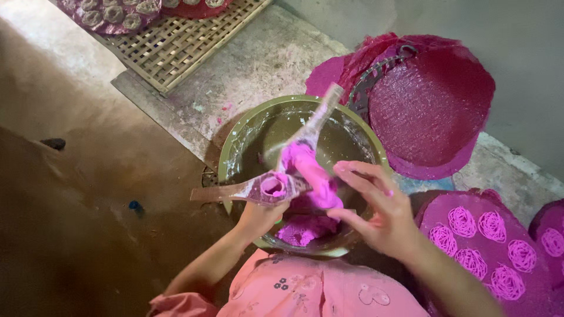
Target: The person loads pink paste into a handheld extruder and squeezes it into spiral coils on circular trays. They repeatedly refill the extruder from a bowl, then transfer a filled tray to a steamer and move finished trays to a drying rack.
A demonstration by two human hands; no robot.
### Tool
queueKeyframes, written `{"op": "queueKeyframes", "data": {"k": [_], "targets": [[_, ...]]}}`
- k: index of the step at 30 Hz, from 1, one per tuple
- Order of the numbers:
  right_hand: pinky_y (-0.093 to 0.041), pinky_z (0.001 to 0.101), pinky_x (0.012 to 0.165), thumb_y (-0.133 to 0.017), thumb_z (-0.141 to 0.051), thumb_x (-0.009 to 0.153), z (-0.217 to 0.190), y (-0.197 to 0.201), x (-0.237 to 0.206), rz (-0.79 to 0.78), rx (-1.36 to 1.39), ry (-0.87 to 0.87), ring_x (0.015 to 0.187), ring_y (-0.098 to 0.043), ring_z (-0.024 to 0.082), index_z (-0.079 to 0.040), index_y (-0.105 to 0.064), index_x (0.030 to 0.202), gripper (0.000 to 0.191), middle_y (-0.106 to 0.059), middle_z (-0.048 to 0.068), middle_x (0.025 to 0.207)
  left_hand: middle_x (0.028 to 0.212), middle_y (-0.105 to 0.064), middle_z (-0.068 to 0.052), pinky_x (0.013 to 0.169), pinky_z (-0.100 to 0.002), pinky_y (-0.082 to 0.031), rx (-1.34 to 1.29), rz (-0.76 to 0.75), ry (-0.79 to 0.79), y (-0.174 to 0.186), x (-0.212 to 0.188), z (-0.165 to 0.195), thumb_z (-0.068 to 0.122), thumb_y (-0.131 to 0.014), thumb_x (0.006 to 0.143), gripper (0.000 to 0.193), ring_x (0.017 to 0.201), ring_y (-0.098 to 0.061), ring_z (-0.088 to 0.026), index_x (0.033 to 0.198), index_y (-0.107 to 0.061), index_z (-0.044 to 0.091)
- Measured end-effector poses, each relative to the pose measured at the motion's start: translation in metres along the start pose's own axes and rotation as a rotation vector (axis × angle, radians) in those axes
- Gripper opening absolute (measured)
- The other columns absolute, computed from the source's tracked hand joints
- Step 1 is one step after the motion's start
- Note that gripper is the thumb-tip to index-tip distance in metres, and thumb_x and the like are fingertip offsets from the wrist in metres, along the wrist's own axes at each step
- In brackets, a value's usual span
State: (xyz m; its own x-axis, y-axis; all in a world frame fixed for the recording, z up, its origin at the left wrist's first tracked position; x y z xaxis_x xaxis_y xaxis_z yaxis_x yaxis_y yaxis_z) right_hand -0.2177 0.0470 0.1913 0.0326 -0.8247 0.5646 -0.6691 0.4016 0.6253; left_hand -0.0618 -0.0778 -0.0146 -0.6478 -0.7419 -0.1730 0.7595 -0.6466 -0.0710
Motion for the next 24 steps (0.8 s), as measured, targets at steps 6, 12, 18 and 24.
{"op": "queueKeyframes", "data": {"k": [6,12,18,24], "targets": [[-0.059,0.0330,0.092,-0.079,-0.001,0.087,0.023,-0.030,-0.014,0.217,-0.092,-0.067,0.108,-0.073,0.026,-0.003,-0.070,0.123,0.037,-0.067,0.014,0.122,0.108,-0.067,-0.008,0.090,-0.034,-0.053,0.204,0.256,-0.480,0.006,-0.012,0.039,0.003,-0.072,0.087,0.028,0.100,-0.065,-0.019,0.114,-0.065,0.002],[-0.060,0.0317,0.092,-0.075,-0.001,0.092,0.039,-0.063,-0.019,0.168,0.147,-0.130,0.104,-0.075,0.023,-0.004,-0.074,0.114,0.022,-0.073,0.009,0.115,0.135,-0.060,-0.016,0.102,-0.038,-0.053,0.493,0.421,-0.759,0.004,-0.015,0.069,0.010,-0.076,0.089,0.046,0.118,-0.065,-0.027,0.131,-0.058,0.002],[-0.048,0.0386,0.102,-0.056,0.010,0.080,0.012,-0.083,0.008,-0.089,0.260,-0.125,0.119,-0.063,0.028,-0.003,-0.070,0.124,0.048,-0.066,0.014,0.125,0.148,-0.055,-0.015,0.096,-0.042,-0.057,0.937,0.602,-0.708,0.003,-0.010,0.069,0.025,-0.076,0.086,0.054,0.129,-0.060,-0.029,0.133,-0.061,0.004],[-0.044,0.0445,0.093,-0.067,0.005,0.070,0.009,-0.073,0.000,-0.084,-0.120,-0.018,0.109,-0.051,0.036,-0.016,-0.074,0.112,0.047,-0.058,0.017,0.116,0.147,-0.064,-0.012,0.099,-0.038,-0.059,0.609,0.517,-0.798,0.016,-0.017,0.060,0.020,-0.078,0.094,0.041,0.122,-0.072,-0.022,0.131,-0.065,0.008]]}}
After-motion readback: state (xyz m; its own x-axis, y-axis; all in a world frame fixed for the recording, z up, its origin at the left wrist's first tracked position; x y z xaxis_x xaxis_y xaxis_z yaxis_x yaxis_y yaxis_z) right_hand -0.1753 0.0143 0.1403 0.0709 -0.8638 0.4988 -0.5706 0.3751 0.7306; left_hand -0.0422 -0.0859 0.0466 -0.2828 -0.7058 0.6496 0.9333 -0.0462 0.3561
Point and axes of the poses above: each hand's wrist, its own x-axis towards the middle knuckle, its own y-axis out of the back of the hand, z = x × y, the point moved 8 cm from there along x, towards the middle knuckle
